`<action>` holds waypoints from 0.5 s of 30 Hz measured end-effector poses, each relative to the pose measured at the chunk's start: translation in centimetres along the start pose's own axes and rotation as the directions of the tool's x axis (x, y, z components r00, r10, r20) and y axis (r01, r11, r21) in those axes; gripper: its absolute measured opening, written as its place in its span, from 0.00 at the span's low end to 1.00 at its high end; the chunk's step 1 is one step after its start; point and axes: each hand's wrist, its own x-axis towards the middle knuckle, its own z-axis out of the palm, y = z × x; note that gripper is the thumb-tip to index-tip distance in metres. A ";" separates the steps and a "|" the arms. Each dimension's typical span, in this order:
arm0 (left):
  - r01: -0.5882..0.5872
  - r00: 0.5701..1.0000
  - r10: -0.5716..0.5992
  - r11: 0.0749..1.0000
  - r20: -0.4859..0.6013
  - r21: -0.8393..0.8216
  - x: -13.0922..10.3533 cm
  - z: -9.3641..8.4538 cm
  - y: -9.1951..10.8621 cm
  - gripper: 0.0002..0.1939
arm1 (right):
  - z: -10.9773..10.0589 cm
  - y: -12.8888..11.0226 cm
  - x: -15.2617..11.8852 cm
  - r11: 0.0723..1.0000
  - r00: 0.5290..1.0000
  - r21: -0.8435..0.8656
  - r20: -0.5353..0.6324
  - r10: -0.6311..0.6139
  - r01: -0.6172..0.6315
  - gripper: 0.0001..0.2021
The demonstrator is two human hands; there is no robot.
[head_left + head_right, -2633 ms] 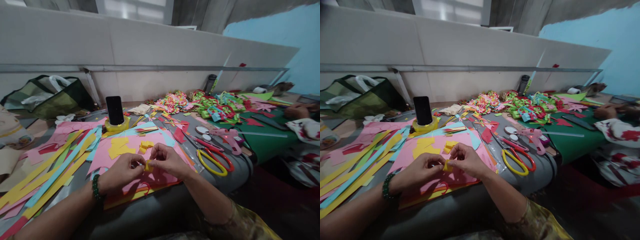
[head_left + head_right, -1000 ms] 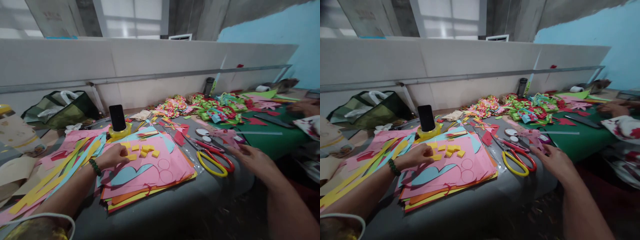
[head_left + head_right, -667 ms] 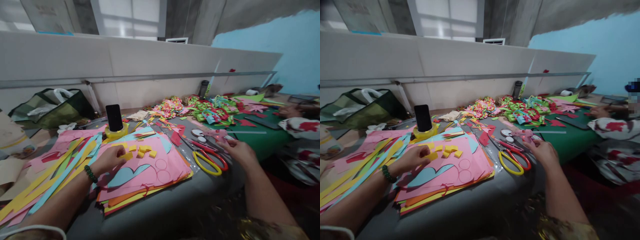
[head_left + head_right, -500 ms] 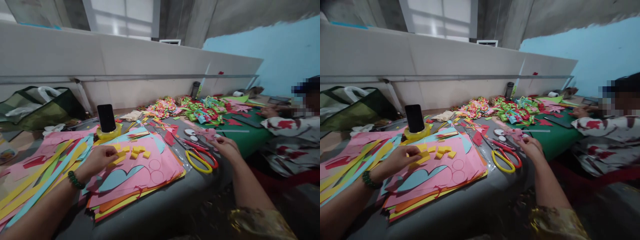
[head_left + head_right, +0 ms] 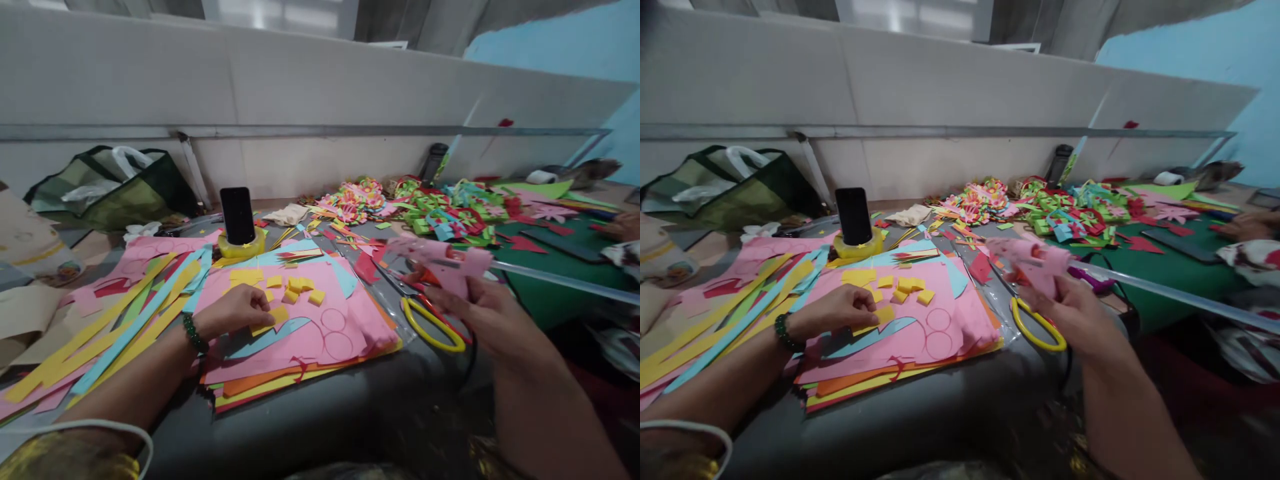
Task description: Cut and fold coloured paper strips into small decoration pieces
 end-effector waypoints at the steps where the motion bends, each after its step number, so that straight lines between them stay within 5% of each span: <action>1: 0.001 1.000 -0.001 1.000 -0.002 0.004 0.0 0.0 0.0 0.15 | 0.8 -0.9 -0.4 0.999 0.993 0.037 0.118 -0.009 0.005 0.21; 6: 0.005 1.000 -0.004 1.000 -0.013 0.005 0.0 0.0 0.2 0.14 | 5.2 -5.1 -1.6 0.983 0.851 0.099 0.493 -0.182 0.153 0.19; 9: 0.003 1.000 -0.003 1.000 -0.013 0.002 -0.1 0.0 0.5 0.12 | 7.1 -6.1 -1.6 0.966 0.799 0.045 0.552 -0.237 0.256 0.17; 15: -0.039 0.999 0.039 0.998 0.009 -0.040 -0.1 -0.1 0.6 0.11 | 9.1 -6.6 -1.0 0.942 0.784 -0.080 0.580 -0.222 0.326 0.20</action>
